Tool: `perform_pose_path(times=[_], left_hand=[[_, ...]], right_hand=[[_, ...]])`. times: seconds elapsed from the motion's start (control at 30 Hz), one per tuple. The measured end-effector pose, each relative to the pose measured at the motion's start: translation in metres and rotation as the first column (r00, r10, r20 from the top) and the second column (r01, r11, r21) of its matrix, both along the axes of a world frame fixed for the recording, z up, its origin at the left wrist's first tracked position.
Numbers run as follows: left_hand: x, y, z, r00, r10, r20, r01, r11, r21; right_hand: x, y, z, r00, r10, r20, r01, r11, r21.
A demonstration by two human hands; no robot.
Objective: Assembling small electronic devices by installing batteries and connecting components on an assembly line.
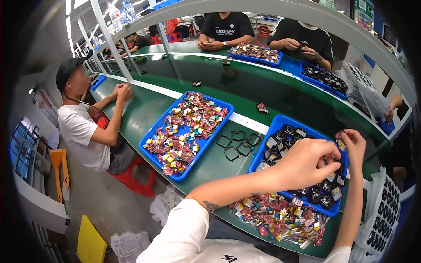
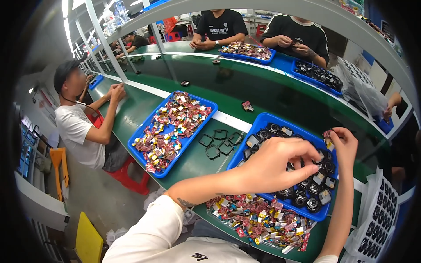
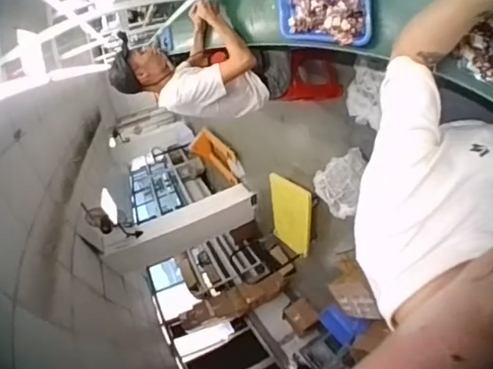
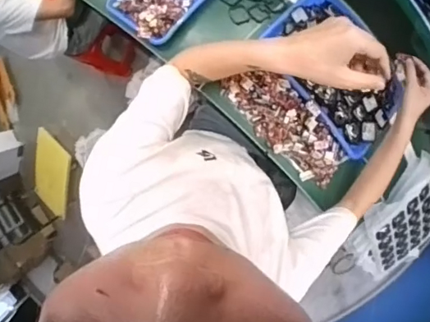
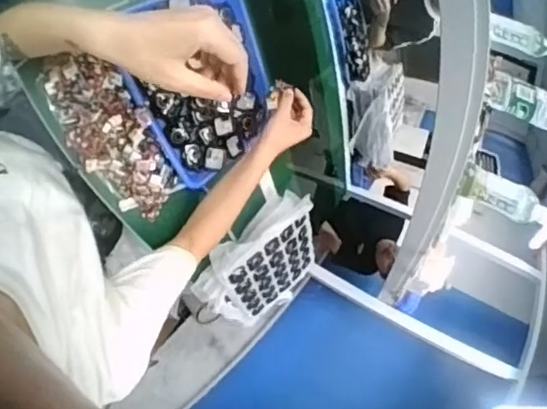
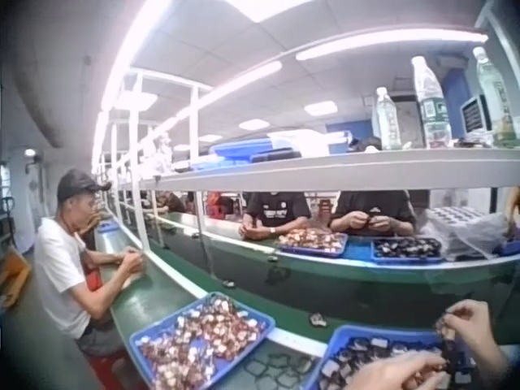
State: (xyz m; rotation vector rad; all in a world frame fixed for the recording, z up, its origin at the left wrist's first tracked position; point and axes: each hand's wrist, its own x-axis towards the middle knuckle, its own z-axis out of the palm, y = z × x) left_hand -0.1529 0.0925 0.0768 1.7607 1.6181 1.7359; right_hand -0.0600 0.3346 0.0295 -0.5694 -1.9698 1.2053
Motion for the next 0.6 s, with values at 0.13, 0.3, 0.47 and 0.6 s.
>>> perform_pose_path(times=[0.13, 0.3, 0.47, 0.6], left_hand=[[-0.001, -0.001, 0.016, 0.997, -0.007, -0.081, 0.000, 0.996, -0.087], [-0.054, -0.025, 0.047, 0.902, 0.293, 0.317, -0.343, 0.932, 0.114], [-0.060, -0.036, 0.054, 0.910, 0.271, 0.314, -0.322, 0.939, 0.123], [-0.058, -0.042, 0.058, 0.911, 0.258, 0.321, -0.312, 0.941, 0.130]], right_hand=[[0.005, 0.077, -0.029, 0.988, -0.096, 0.118, 0.105, 0.992, -0.071], [-0.018, 0.084, -0.033, 0.948, -0.185, 0.259, 0.205, 0.977, -0.054], [-0.022, 0.109, -0.039, 0.945, -0.165, 0.283, 0.188, 0.980, -0.059], [-0.025, 0.115, -0.049, 0.894, -0.155, 0.421, 0.148, 0.988, 0.049]])
